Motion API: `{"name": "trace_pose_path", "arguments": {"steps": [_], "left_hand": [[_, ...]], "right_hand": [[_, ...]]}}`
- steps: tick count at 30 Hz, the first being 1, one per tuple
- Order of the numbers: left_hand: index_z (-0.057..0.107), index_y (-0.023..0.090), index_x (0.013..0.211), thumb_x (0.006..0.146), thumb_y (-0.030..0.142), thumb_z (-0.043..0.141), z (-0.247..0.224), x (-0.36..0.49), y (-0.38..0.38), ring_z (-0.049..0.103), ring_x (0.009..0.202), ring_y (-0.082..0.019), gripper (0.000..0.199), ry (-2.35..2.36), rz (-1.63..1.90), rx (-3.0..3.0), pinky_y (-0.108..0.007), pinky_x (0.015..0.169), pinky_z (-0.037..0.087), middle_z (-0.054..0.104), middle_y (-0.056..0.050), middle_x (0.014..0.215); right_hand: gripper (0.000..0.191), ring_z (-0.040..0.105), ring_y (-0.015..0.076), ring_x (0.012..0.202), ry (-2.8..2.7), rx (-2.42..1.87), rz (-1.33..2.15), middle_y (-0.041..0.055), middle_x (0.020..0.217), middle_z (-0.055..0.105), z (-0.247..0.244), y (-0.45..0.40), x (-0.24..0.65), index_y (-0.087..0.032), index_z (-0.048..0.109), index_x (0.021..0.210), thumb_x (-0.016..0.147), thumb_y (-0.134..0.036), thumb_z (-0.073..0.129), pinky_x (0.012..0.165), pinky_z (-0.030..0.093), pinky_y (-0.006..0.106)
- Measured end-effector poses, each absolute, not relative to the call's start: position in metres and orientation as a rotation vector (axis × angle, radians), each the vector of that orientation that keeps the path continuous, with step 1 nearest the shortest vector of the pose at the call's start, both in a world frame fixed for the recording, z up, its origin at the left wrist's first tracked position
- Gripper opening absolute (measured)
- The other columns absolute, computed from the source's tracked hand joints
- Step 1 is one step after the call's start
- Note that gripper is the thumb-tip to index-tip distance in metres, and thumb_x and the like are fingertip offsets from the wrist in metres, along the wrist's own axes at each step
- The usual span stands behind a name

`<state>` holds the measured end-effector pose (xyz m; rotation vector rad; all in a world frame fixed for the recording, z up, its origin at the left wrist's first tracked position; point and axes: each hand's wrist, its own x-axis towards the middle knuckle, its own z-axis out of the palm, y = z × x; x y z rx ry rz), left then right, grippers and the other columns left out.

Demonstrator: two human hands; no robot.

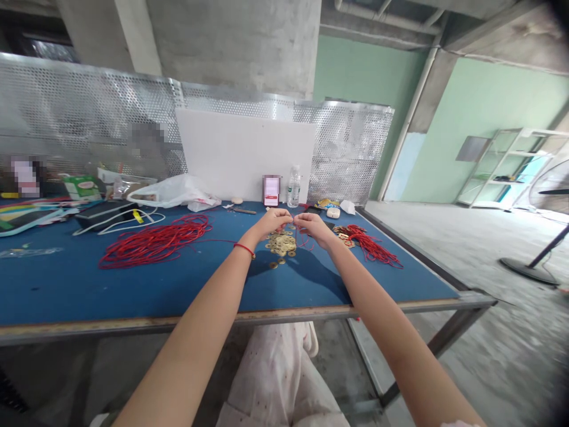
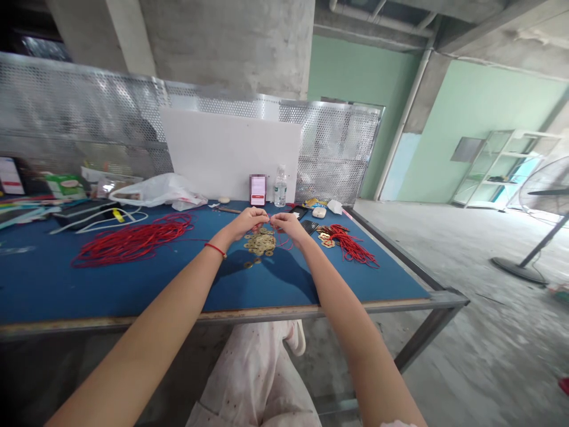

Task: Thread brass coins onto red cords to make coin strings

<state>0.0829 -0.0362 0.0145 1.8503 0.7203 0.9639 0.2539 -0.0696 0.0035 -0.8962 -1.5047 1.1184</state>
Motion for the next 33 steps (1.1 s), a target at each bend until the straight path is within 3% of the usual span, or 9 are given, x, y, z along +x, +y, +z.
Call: {"name": "trace_pose_path", "arguments": {"steps": [9,15,23,26,29,33], "left_hand": [[0.052,0.016,0.066,0.073,0.032,0.067,0.018,0.077,-0.039,0.029,0.04,-0.005,0.023,0.638,0.847,1.733,-0.019,0.039,0.019,0.036,0.005,0.049],[0.053,0.016,0.071,0.068,0.032,0.072,0.022,0.077,-0.042,0.029,0.041,-0.004,0.025,0.547,0.893,1.538,-0.018,0.039,0.02,0.036,0.006,0.052],[0.063,0.013,0.079,0.067,0.03,0.071,0.022,0.08,-0.041,0.038,0.046,-0.005,0.023,0.613,0.997,1.434,-0.016,0.039,0.022,0.053,0.0,0.066],[0.065,0.012,0.078,0.067,0.032,0.07,0.021,0.08,-0.04,0.036,0.044,-0.004,0.023,0.636,1.044,1.424,-0.016,0.038,0.021,0.054,0.0,0.064],[0.064,0.012,0.075,0.064,0.03,0.071,0.02,0.082,-0.038,0.034,0.042,-0.002,0.022,0.696,1.151,1.363,-0.016,0.038,0.021,0.062,-0.003,0.074],[0.062,0.013,0.072,0.061,0.027,0.07,0.018,0.084,-0.036,0.032,0.04,-0.002,0.019,0.757,1.211,1.28,-0.017,0.038,0.019,0.065,-0.004,0.077]], "right_hand": [[0.021,0.042,0.0095,0.064,-1.763,-0.885,0.739,-0.0038,0.067,0.048,0.005,-0.064,0.254,-0.017,0.051,0.072,0.077,-0.037,0.054,0.063,0.035,0.024],[0.022,0.046,0.0107,0.062,-1.672,-0.849,0.682,-0.0019,0.067,0.055,0.0,-0.057,0.255,-0.017,0.055,0.077,0.072,-0.038,0.059,0.061,0.037,0.025],[0.023,0.051,0.0117,0.061,-1.634,-0.952,0.802,-0.0009,0.064,0.06,-0.016,-0.048,0.247,-0.016,0.06,0.072,0.062,-0.036,0.067,0.062,0.04,0.026],[0.02,0.05,0.0123,0.061,-1.581,-0.996,0.622,-0.0012,0.064,0.058,-0.012,-0.053,0.246,-0.017,0.058,0.071,0.064,-0.034,0.066,0.062,0.039,0.026],[0.019,0.049,0.0124,0.065,-1.452,-0.954,0.442,0.0,0.07,0.058,-0.003,-0.063,0.246,-0.018,0.057,0.073,0.068,-0.035,0.064,0.06,0.04,0.025],[0.027,0.047,0.0113,0.06,-1.539,-0.824,0.734,0.0017,0.075,0.061,0.002,-0.072,0.243,-0.018,0.057,0.078,0.075,-0.046,0.057,0.05,0.038,0.023]]}}
